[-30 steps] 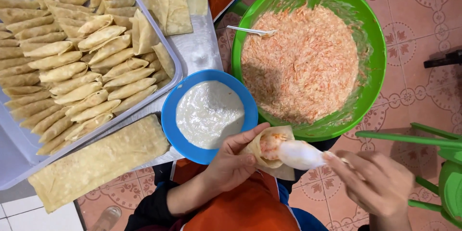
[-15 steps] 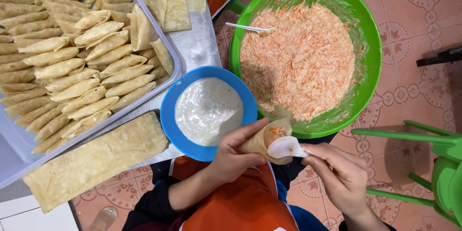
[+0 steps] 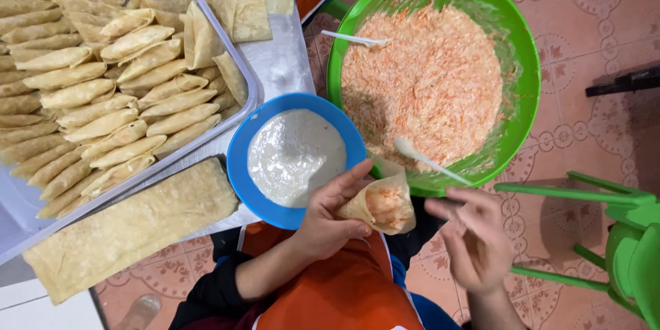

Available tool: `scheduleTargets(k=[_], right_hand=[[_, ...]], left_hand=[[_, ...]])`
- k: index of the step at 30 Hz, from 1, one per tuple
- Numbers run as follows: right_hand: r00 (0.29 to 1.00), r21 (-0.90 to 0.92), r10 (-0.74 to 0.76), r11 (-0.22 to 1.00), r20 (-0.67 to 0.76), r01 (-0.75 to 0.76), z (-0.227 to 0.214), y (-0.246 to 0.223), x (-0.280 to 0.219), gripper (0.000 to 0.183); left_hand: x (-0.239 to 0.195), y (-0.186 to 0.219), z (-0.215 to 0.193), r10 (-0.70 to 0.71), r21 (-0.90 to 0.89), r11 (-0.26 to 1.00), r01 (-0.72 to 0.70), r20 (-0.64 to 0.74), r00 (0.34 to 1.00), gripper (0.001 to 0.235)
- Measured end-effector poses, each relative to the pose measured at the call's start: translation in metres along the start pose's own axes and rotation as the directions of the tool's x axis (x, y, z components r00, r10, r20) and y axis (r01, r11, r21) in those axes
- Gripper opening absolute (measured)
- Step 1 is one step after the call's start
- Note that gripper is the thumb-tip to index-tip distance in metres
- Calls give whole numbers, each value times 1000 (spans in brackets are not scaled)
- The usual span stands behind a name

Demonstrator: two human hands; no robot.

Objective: Filling and folding thin pastry wrappers into triangular shapes to make samosas or similar snacks.

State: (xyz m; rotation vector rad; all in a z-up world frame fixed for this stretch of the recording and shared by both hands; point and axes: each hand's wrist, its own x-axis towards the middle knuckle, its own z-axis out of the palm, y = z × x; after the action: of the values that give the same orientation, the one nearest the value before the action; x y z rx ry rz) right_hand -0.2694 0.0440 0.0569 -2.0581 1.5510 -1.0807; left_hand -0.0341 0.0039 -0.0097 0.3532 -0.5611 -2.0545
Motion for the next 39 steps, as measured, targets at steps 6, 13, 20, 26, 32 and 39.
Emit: scheduleTargets(k=[6, 13, 20, 26, 32, 39], right_hand=[[995, 263, -69, 961, -69, 85, 10, -34, 15, 35], [995, 305, 1, 952, -96, 28, 27, -45, 12, 37], [977, 35, -210, 977, -48, 211, 37, -50, 20, 32], [990, -11, -59, 998, -124, 58, 48, -71, 14, 38], [950, -19, -310, 951, -40, 310, 54, -31, -4, 22], [902, 296, -38, 938, -430, 181, 60, -72, 15, 26]], left_hand=[[-10, -20, -18, 42, 44, 998, -42, 1, 999, 72], [-5, -10, -16, 121, 63, 990, -126, 74, 990, 61], [-11, -9, -15, 71, 148, 986, -80, 63, 995, 65], [-4, 3, -8, 112, 179, 975, -130, 109, 988, 54], [-10, 15, 3, -35, 284, 958, 30, 13, 999, 68], [-4, 11, 10, -57, -96, 995, 28, -312, 948, 69]])
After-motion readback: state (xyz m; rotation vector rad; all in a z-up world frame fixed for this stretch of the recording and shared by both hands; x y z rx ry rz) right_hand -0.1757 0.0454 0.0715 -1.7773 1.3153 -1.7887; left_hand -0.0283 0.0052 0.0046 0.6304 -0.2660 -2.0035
